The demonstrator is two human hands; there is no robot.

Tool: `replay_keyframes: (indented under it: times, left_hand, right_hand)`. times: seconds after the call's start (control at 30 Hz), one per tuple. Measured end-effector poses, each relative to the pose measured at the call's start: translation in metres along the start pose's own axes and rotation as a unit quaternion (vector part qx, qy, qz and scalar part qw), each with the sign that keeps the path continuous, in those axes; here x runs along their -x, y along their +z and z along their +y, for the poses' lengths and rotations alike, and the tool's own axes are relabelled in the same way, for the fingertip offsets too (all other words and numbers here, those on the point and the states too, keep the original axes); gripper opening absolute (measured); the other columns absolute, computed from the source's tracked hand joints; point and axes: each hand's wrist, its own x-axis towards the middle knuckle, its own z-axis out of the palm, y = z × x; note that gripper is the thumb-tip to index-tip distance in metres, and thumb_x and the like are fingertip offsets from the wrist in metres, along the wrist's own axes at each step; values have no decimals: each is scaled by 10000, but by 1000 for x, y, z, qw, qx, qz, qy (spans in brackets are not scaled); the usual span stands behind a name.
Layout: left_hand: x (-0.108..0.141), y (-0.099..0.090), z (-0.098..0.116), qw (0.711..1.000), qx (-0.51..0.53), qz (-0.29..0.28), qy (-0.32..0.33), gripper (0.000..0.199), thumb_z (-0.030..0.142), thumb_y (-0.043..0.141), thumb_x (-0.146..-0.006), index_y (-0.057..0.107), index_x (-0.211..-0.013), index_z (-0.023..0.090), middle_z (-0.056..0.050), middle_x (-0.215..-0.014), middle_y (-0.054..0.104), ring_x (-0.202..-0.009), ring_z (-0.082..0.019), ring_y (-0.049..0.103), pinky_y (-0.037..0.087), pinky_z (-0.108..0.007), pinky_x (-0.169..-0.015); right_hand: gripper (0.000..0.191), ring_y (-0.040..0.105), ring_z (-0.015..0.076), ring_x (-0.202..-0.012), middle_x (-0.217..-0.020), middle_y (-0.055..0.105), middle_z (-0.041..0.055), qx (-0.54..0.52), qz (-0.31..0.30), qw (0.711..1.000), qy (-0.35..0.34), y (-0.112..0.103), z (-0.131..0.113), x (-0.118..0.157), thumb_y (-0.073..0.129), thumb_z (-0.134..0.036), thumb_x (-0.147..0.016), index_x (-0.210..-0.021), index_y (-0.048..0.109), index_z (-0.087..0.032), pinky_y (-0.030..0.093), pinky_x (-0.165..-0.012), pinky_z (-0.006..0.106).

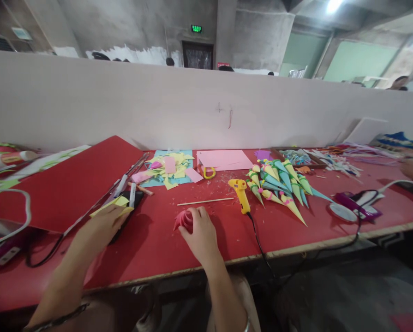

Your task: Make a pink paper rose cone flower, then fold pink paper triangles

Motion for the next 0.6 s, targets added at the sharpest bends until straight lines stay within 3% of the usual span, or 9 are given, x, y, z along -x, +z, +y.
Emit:
replay_keyframes:
  times: [0.07, 0.13, 0.23, 0.3, 0.4, 0.5, 0.6]
  left_hand:
    - [-3, -6, 15, 999, 12, -5, 33, 405, 346, 256, -863, 577, -1032, 166, -109, -989, 623, -952, -257, 563, 425, -361, -823]
    - [-8, -11, 35, 999, 36, -6, 26, 432, 366, 225, -879, 526, -1126, 179, -105, -1073, 609, -942, -256, 574, 440, -349, -776]
    - [-16, -16, 66, 992, 120, -8, 31, 425, 386, 238, -881, 491, -1130, 153, -115, -1093, 601, -945, -239, 576, 443, -318, -764]
    - [-18, -16, 83, 978, 197, -28, 57, 381, 383, 289, -868, 483, -1092, 144, -92, -1000, 624, -862, -205, 592, 452, -283, -723]
    - [-15, -10, 100, 953, 298, -42, 46, 330, 380, 439, -807, 479, -1048, 158, -26, -835, 625, -673, -149, 575, 453, -236, -616]
    - [-7, 1, 106, 922, 387, -7, 30, 225, 333, 527, -751, 510, -906, 172, 18, -731, 591, -620, -116, 539, 440, -204, -584]
    - [1, 9, 106, 913, 406, 30, 28, 124, 271, 547, -726, 488, -675, 175, 53, -572, 502, -515, -82, 457, 385, -170, -496]
  right_hand:
    - [345, 567, 224, -919, -1014, 524, 54, -12, 1, 1000, 5, -1, 0, 0, 582, -244, -725, -1058, 496, -223, 479, -732, 339]
    - [376, 565, 223, -939, -1030, 519, 57, -24, 2, 1000, 9, -1, 0, 0, 583, -252, -724, -1085, 481, -226, 476, -751, 343]
    - [434, 560, 226, -965, -1064, 509, 60, -37, 1, 999, 11, -1, 1, 0, 592, -281, -718, -1127, 455, -237, 473, -769, 351]
    - [475, 556, 232, -978, -1095, 498, 63, -42, 0, 999, 12, -2, 2, 0, 602, -304, -711, -1152, 436, -242, 475, -774, 359]
    - [513, 543, 246, -1001, -1132, 485, 75, -43, -3, 999, 11, -4, 2, 1, 608, -341, -709, -1175, 419, -236, 474, -794, 379]
    - [540, 532, 246, -1016, -1118, 485, 77, -44, -12, 999, -5, -7, 2, 3, 622, -333, -701, -1187, 409, -230, 469, -812, 382]
    - [538, 535, 233, -1000, -1101, 480, 82, -44, -29, 998, -21, -8, 3, 3, 622, -252, -702, -1192, 402, -216, 466, -813, 368]
